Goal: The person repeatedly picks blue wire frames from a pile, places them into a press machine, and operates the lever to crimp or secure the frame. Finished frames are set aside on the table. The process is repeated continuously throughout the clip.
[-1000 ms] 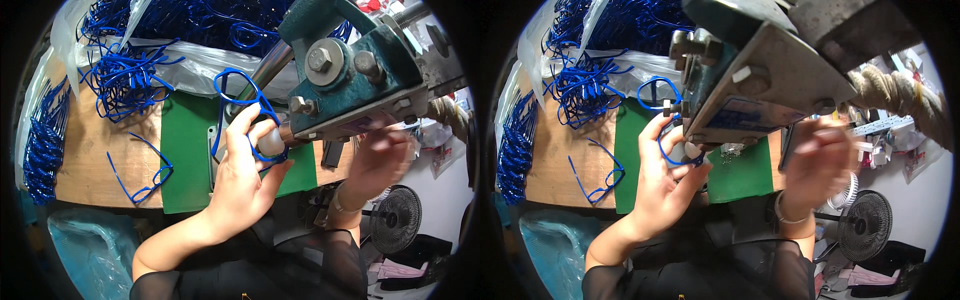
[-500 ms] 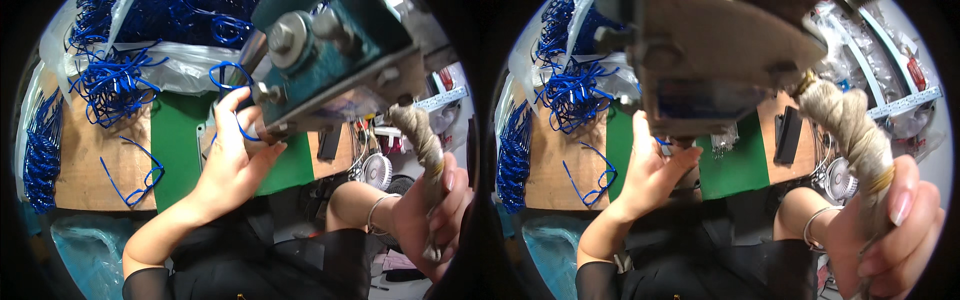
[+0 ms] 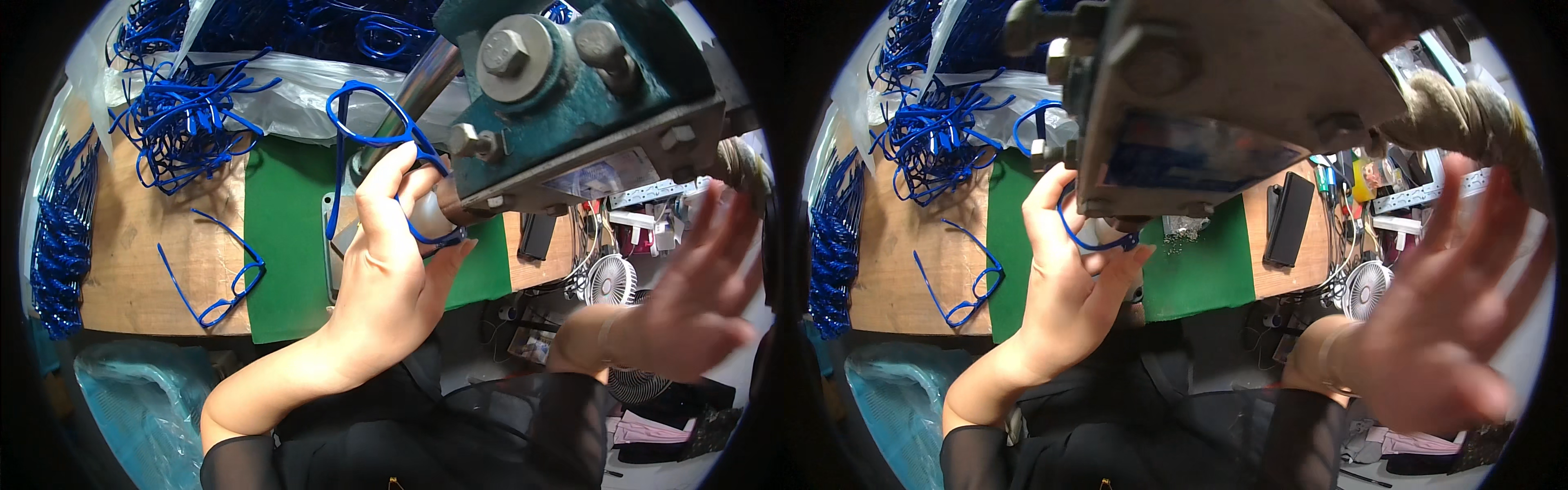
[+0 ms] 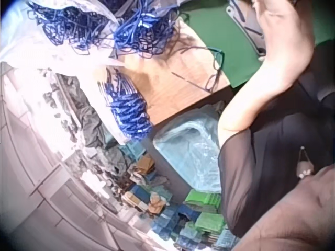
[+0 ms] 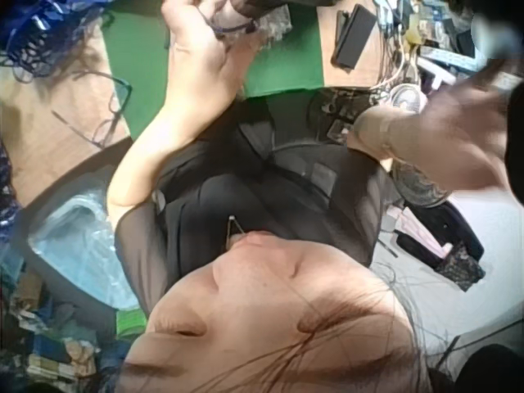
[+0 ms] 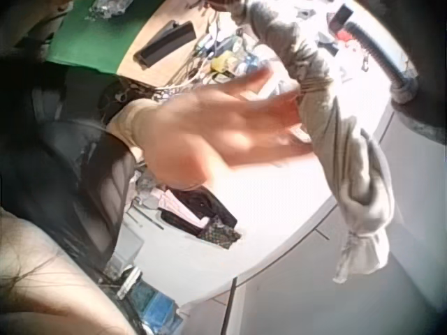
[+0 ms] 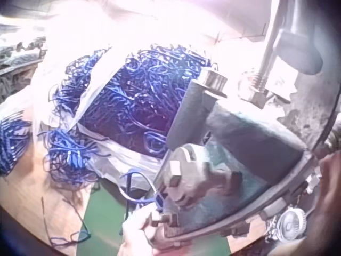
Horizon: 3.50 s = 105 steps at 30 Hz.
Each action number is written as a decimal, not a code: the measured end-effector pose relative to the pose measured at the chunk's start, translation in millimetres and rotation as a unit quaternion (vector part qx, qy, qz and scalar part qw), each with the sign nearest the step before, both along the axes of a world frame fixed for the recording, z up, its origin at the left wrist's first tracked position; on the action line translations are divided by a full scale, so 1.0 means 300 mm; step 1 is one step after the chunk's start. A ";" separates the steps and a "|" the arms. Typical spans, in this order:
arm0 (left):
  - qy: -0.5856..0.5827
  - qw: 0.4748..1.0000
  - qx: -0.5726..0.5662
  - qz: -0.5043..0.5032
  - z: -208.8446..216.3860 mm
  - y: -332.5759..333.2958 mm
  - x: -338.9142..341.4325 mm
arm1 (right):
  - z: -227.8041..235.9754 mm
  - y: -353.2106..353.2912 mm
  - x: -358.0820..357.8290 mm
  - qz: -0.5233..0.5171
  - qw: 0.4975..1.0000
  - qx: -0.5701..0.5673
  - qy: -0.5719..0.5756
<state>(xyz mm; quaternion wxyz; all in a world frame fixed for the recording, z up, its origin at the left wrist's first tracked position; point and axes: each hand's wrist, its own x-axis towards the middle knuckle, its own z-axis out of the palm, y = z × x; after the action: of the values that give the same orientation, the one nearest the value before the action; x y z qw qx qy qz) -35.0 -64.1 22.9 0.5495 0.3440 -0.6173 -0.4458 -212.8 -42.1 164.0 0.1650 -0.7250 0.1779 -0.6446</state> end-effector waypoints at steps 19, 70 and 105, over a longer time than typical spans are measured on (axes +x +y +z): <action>0.223 0.947 0.226 -0.041 -0.037 0.150 0.098 | -0.804 0.007 -0.117 -0.288 0.834 0.388 0.264; 0.093 0.877 0.368 -0.293 0.015 0.240 0.203 | -0.425 0.017 0.139 0.079 0.923 0.280 0.253; 0.184 0.900 0.363 -0.154 0.125 0.027 0.071 | -0.349 -0.031 -0.041 -0.062 0.964 0.255 0.052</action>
<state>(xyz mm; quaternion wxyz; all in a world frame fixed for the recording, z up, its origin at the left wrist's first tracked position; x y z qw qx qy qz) -13.8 -56.1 60.5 0.4150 0.3319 -0.3459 -0.7733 -225.2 -51.4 59.4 0.2946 -0.6790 0.3892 -0.5484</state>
